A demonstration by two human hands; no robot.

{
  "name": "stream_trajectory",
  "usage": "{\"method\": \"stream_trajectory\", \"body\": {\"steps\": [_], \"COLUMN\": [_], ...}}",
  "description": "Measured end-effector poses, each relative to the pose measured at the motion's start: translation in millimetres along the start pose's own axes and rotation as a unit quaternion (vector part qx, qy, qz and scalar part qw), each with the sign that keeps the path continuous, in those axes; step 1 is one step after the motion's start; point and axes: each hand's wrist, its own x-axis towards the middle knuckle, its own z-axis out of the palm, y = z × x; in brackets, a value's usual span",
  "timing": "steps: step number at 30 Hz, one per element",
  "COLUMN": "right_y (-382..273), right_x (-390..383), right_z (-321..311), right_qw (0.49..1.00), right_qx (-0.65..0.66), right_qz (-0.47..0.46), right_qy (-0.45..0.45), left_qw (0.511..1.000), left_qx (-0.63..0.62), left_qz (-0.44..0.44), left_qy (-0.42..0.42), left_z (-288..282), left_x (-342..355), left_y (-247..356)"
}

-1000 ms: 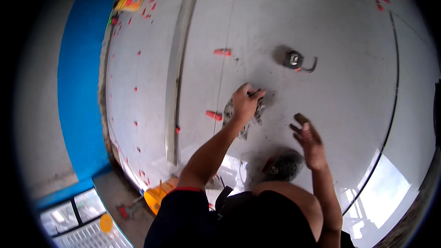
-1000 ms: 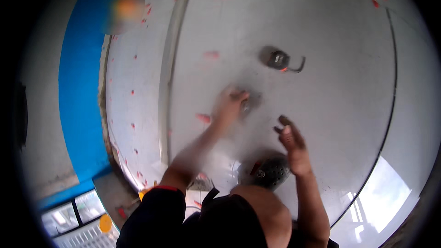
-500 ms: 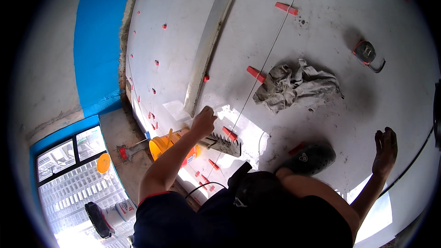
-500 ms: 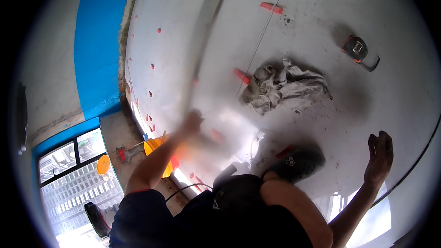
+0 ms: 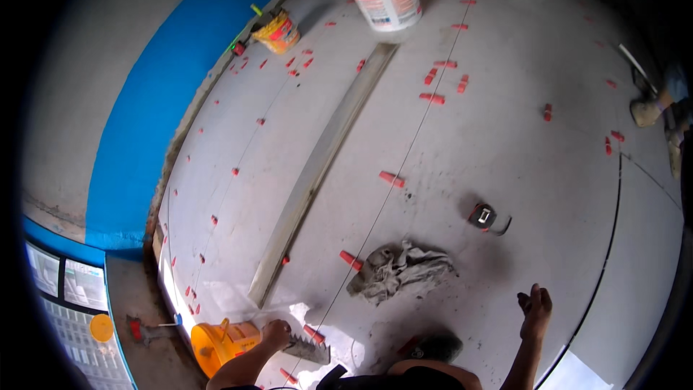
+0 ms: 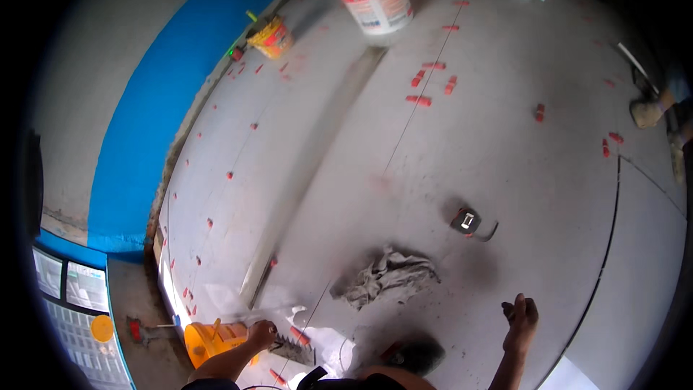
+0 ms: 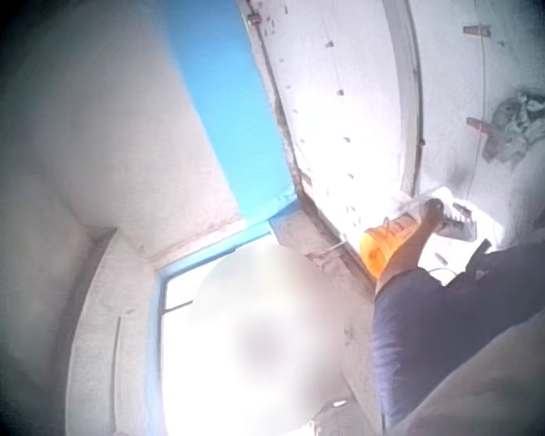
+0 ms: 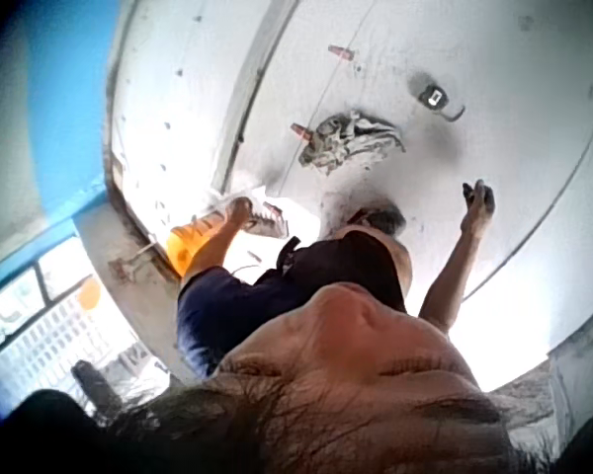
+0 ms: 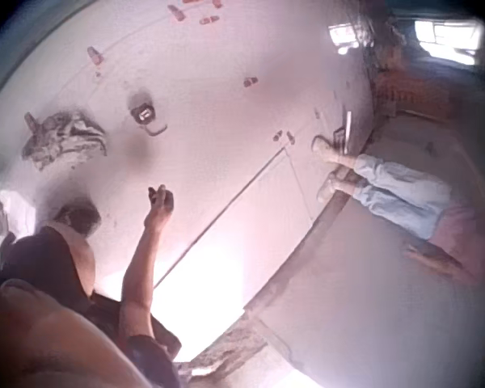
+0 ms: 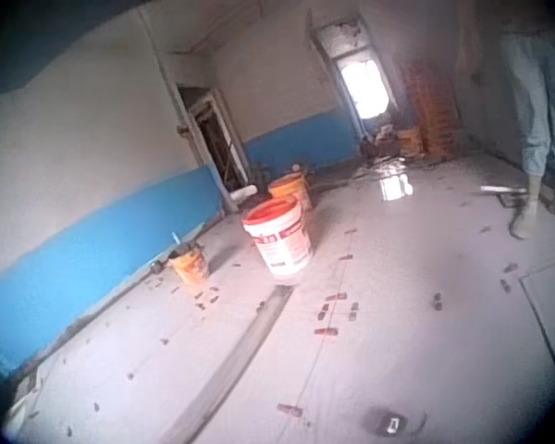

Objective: The person applies mortar to a large floor tile using a trowel, positions the tile on the floor, and uses a float to press it down.

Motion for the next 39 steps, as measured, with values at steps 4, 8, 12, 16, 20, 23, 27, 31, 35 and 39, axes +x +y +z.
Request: {"method": "stream_trajectory", "body": {"steps": [4,8,12,16,20,23,27,31,35,39], "right_y": [-34,-29,-28,-36,-37,-71,-80,-50,-17,40], "right_x": [-4,-10,-10,-7,26,34,25,-12,-26,-76], "right_z": [-14,-30,-21,-45,-119,-187,-288,-374,-399,-384], "right_qw": [0.997,0.995,0.996,0.991,0.978,0.951,0.845,0.774,0.73,0.754], "right_qx": [0.048,0.077,0.068,0.055,-0.025,-0.209,-0.463,-0.571,-0.614,-0.55], "right_qz": [-0.054,-0.06,-0.025,-0.042,-0.078,-0.083,-0.022,0.138,0.241,0.321], "right_qy": [0.033,0.025,0.057,0.112,0.193,0.213,0.268,0.237,0.178,0.163], "left_qw": [0.998,0.982,0.967,0.929,0.821,0.743,0.702,0.689,0.765,0.782], "left_qx": [-0.022,-0.104,-0.127,-0.143,-0.212,-0.2,-0.136,-0.005,0.093,0.209], "left_qz": [0.063,0.145,0.208,0.303,0.503,0.613,0.682,0.715,0.621,0.579], "left_qy": [-0.005,0.062,0.071,0.16,0.168,0.181,0.155,0.118,0.142,0.092], "left_z": [-19,-42,-83,-109,-157,-165,-149,-102,-66,-63], "left_x": [59,88,87,95,72,67,35,42,86,44], "left_y": [77,150,207,300,441,529,644,749,832,868]}}
